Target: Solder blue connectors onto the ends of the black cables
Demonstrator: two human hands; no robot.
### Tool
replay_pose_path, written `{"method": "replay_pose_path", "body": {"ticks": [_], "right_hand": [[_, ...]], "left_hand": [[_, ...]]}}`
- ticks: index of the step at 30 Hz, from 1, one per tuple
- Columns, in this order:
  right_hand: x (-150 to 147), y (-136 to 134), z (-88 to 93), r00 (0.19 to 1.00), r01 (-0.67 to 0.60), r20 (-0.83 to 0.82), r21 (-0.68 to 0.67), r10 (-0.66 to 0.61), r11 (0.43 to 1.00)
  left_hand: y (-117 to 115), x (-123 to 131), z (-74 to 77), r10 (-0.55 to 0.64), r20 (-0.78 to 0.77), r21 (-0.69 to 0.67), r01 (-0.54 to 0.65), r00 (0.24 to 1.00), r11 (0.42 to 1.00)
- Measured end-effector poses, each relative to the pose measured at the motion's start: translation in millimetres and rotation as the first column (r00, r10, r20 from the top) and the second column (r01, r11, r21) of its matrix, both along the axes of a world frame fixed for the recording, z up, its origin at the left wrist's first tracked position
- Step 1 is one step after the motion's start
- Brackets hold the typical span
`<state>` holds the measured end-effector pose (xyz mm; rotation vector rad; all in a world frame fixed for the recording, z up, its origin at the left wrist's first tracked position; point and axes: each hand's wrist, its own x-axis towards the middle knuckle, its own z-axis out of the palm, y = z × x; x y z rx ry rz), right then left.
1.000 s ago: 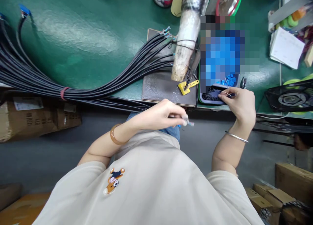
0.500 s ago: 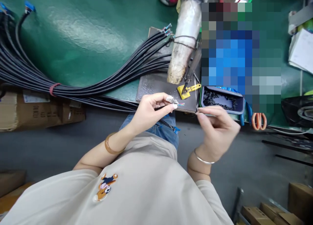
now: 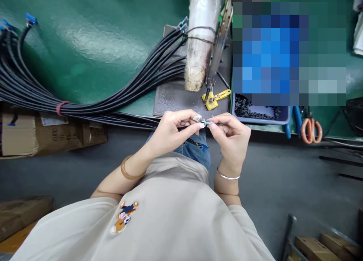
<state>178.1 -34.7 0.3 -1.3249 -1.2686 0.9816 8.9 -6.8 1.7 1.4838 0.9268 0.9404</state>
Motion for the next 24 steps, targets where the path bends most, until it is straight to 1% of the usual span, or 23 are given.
{"method": "replay_pose_path", "body": {"ticks": [2, 4, 6, 7, 9, 10, 11, 12, 13, 14, 15, 16, 17, 18, 19, 20, 21, 22, 23, 24], "right_hand": [[0, 1, -2.5, 0.999, -0.014, -0.034, -0.019, 0.013, 1.0], [1, 4, -7.3, 0.993, -0.049, -0.105, -0.033, 0.045, 0.998], [3, 7, -12.6, 0.972, -0.13, -0.203, -0.049, 0.118, 0.99], [4, 8, -14.2, 0.954, -0.19, -0.249, -0.059, 0.17, 0.98], [6, 6, -12.6, 0.915, -0.319, -0.289, -0.087, 0.283, 0.944], [7, 2, -8.5, 0.908, -0.357, -0.266, -0.094, 0.322, 0.929], [8, -3, -2.1, 0.918, -0.361, -0.208, -0.089, 0.337, 0.928], [10, -9, 6.3, 0.944, -0.317, -0.116, -0.062, 0.309, 0.946], [12, -16, 16.2, 0.972, -0.234, 0.002, -0.001, 0.234, 0.972], [15, -23, 26.8, 0.987, -0.112, 0.126, 0.09, 0.1, 0.99], [20, -29, 37.2, 0.969, 0.024, 0.237, 0.195, -0.071, 0.98], [26, -33, 46.3, 0.916, 0.127, 0.332, 0.29, -0.224, 0.949], [34, -35, 53.3, 0.839, 0.197, 0.422, 0.355, -0.345, 0.914], [44, -34, 57.7, 0.733, 0.267, 0.518, 0.377, -0.441, 0.887], [54, -29, 58.9, 0.62, 0.306, 0.629, 0.355, -0.468, 0.883], [66, -23, 57.3, 0.521, 0.293, 0.745, 0.303, -0.417, 0.907], [77, -14, 53.2, 0.427, 0.27, 0.839, 0.238, -0.337, 0.933], [87, -4, 47.3, 0.353, 0.266, 0.88, 0.232, -0.318, 0.936], [95, 6, 40.5, 0.349, 0.225, 0.911, 0.147, -0.221, 0.963], [100, 15, 33.6, 0.345, 0.228, 0.91, 0.159, -0.232, 0.961]], "left_hand": [[0, -1, -1.1, -0.006, 0.012, 0.005, 0.006, 1.0, 1.0], [0, -3, -1.6, -0.023, 0.03, 0.008, 0.022, 0.999, 1.0], [2, -8, -1.1, -0.067, 0.032, 0.031, 0.066, 0.997, 0.997], [4, -11, -0.3, -0.112, 0.026, 0.051, 0.111, 0.993, 0.993], [7, -18, 2.7, -0.246, 0.008, 0.093, 0.244, 0.969, 0.965], [9, -21, 4.9, -0.317, 0.009, 0.1, 0.315, 0.948, 0.944], [11, -24, 7.7, -0.374, 0.024, 0.092, 0.37, 0.927, 0.924], [13, -26, 11.0, -0.414, 0.057, 0.071, 0.41, 0.909, 0.91], [14, -28, 14.8, -0.447, 0.094, 0.045, 0.445, 0.89, 0.895], [16, -30, 19.0, -0.48, 0.125, 0.02, 0.482, 0.868, 0.876], [17, -30, 23.5, -0.527, 0.146, 0.005, 0.533, 0.837, 0.846], [18, -30, 27.8, -0.595, 0.142, 0.007, 0.6, 0.791, 0.8], [18, -29, 31.8, -0.666, 0.118, 0.022, 0.669, 0.736, 0.743], [17, -28, 35.1, -0.73, 0.074, 0.045, 0.729, 0.679, 0.683], [15, -25, 37.2, -0.761, 0.017, 0.072, 0.758, 0.648, 0.648], [12, -22, 37.9, -0.75, -0.052, 0.095, 0.75, 0.66, 0.654], [9, -19, 37.2, -0.693, -0.125, 0.122, 0.704, 0.71, 0.7], [5, -16, 34.9, -0.594, -0.184, 0.153, 0.62, 0.783, 0.769], [2, -13, 31.5, -0.501, -0.216, 0.179, 0.539, 0.838, 0.823], [-1, -10, 27.1, -0.43, -0.222, 0.193, 0.472, 0.875, 0.86]]}}
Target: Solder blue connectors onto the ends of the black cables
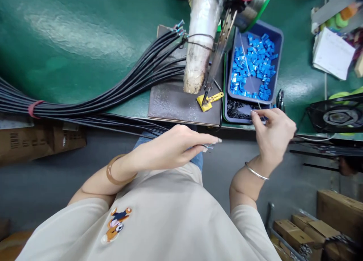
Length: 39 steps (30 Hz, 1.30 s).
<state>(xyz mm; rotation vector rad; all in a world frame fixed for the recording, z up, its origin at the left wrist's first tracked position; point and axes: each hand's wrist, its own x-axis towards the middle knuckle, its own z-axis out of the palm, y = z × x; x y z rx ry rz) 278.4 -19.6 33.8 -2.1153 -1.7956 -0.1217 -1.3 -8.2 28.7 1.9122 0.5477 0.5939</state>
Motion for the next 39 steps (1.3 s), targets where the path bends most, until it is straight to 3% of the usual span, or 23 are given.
{"method": "replay_pose_path", "body": {"ticks": [3, 6, 9, 14, 17, 20, 23, 26, 32, 34, 39], "right_hand": [[3, 21, -15.7, 0.997, -0.064, -0.048, 0.014, 0.065, 0.998], [-5, 29, -20.3, 0.995, -0.09, -0.034, -0.012, 0.09, 0.996], [-10, 33, -18.6, 0.998, -0.049, 0.025, -0.048, 0.051, 0.998], [-3, 36, -19.3, 0.997, -0.065, 0.035, -0.068, 0.067, 0.996], [-3, 32, -19.2, 0.999, -0.043, -0.006, -0.016, 0.043, 0.999], [-16, 19, -11.9, 0.971, 0.032, -0.239, 0.159, 0.008, 0.987], [-44, 1, -1.7, 0.813, 0.035, -0.553, 0.358, 0.182, 0.933], [-78, -13, -0.8, 0.644, -0.129, -0.695, 0.315, 0.321, 0.94], [-112, -12, -24.2, 0.477, -0.104, -0.853, 0.181, 0.209, 0.978], [-112, -10, -27.9, 0.444, -0.104, -0.875, 0.164, 0.193, 0.981], [-112, -10, -26.7, 0.447, -0.127, -0.876, 0.138, 0.181, 0.982]], "left_hand": [[-6, 4, -14.5, 0.203, 0.065, -0.11, -0.195, 0.977, 0.975], [-4, 4, -24.4, 0.41, 0.132, -0.383, -0.335, 0.903, 0.861], [1, 3, -27.5, 0.504, 0.172, -0.557, -0.338, 0.847, 0.759], [8, 1, -26.3, 0.487, 0.212, -0.65, -0.25, 0.847, 0.718], [9, 3, -26.2, 0.478, 0.236, -0.653, -0.226, 0.846, 0.723], [9, 8, -28.3, 0.493, 0.242, -0.623, -0.255, 0.836, 0.739], [8, 13, -30.4, 0.537, 0.212, -0.556, -0.351, 0.816, 0.753], [7, 16, -29.8, 0.56, 0.175, -0.474, -0.429, 0.81, 0.769], [6, 18, -25.7, 0.551, 0.153, -0.4, -0.458, 0.821, 0.794], [6, 18, -25.4, 0.551, 0.153, -0.392, -0.461, 0.821, 0.796], [5, 17, -25.7, 0.553, 0.16, -0.354, -0.476, 0.817, 0.805]]}}
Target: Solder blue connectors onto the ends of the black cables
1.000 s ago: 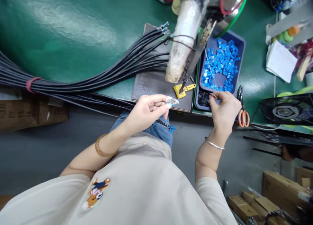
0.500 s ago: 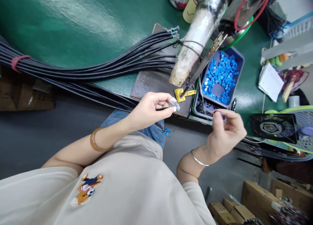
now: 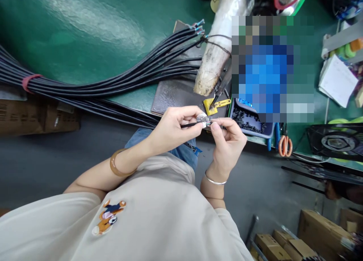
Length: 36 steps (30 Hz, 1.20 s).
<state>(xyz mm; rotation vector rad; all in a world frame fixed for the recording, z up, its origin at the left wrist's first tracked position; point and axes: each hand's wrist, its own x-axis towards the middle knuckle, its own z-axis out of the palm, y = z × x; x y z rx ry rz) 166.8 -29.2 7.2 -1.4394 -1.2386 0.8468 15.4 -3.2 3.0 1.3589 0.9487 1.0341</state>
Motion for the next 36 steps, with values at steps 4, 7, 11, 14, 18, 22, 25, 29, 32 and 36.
{"method": "replay_pose_path", "body": {"ticks": [4, 7, 11, 14, 18, 22, 25, 29, 32, 36], "right_hand": [[-1, 0, -0.3, 1.0, -0.006, 0.017, 0.007, 0.006, 1.0], [0, 0, -1.0, 0.999, -0.012, 0.031, 0.005, 0.012, 1.0], [2, -1, -0.4, 0.999, -0.032, 0.042, 0.038, 0.031, 0.999], [3, -2, 0.7, 0.993, -0.06, 0.106, 0.044, 0.055, 0.997], [7, -4, 1.3, 0.98, -0.085, 0.18, -0.025, 0.088, 0.996], [11, -4, -0.4, 0.994, -0.048, 0.098, -0.04, 0.052, 0.998], [12, -3, -2.8, 0.992, -0.097, 0.075, -0.074, 0.103, 0.993], [8, -3, -3.8, 0.983, -0.149, 0.095, -0.063, 0.154, 0.987], [7, -3, -1.9, 0.977, -0.125, 0.176, 0.005, 0.122, 0.992], [11, -2, 0.9, 0.987, -0.051, 0.158, 0.113, 0.033, 0.992]], "left_hand": [[0, -1, -0.1, 0.001, -0.023, 0.046, 0.0, 1.0, 0.999], [0, -1, -0.7, -0.002, -0.04, 0.067, 0.005, 0.999, 0.998], [0, -2, -3.1, -0.029, -0.088, 0.092, 0.037, 0.996, 0.995], [-1, -2, -5.2, -0.036, -0.099, 0.065, 0.042, 0.994, 0.997], [1, -5, -6.3, -0.099, 0.029, -0.054, 0.1, 0.995, 0.993], [5, -9, -6.6, -0.141, 0.149, -0.096, 0.157, 0.979, 0.983], [5, -11, -7.0, -0.159, 0.168, -0.096, 0.177, 0.973, 0.98], [5, -12, -7.1, -0.184, 0.172, -0.105, 0.204, 0.968, 0.973], [6, -13, -7.2, -0.199, 0.187, -0.13, 0.225, 0.962, 0.966], [7, -14, -6.0, -0.193, 0.231, -0.159, 0.232, 0.954, 0.96]]}}
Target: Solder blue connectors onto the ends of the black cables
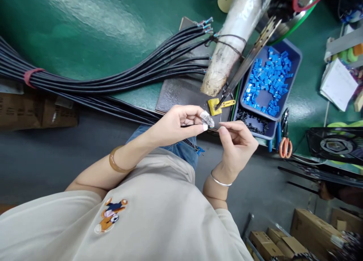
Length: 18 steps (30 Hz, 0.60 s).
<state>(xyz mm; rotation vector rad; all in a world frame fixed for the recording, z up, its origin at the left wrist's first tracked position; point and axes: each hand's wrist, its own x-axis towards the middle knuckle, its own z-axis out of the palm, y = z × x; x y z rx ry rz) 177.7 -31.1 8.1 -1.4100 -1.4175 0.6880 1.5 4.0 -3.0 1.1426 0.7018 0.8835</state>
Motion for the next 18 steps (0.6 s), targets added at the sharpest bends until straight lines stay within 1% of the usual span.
{"method": "replay_pose_path", "body": {"ticks": [2, 6, 9, 14, 18], "right_hand": [[0.8, 1.1, 0.8, 1.0, -0.003, 0.009, 0.035, 0.002, 0.999], [-0.9, 1.9, 1.1, 0.994, -0.106, 0.037, 0.035, 0.104, 0.994], [-1.7, 1.8, 0.8, 0.989, -0.146, 0.039, 0.037, 0.144, 0.989], [-0.9, 1.6, 0.3, 0.983, -0.178, 0.046, 0.041, 0.176, 0.983], [-2.1, -1.1, 3.0, 0.982, -0.175, 0.079, 0.046, 0.171, 0.983]], "left_hand": [[0.4, 0.7, 1.7, -0.01, 0.012, -0.025, 0.01, 1.0, 1.0], [1.3, 2.0, 5.0, -0.008, -0.009, -0.062, 0.008, 1.0, 0.998], [1.6, 1.0, 5.1, -0.008, -0.025, -0.088, 0.006, 1.0, 0.996], [1.0, -1.4, 3.6, -0.031, -0.02, -0.12, 0.029, 0.999, 0.992], [0.6, -1.1, 3.1, -0.046, -0.025, -0.14, 0.042, 0.999, 0.989]]}}
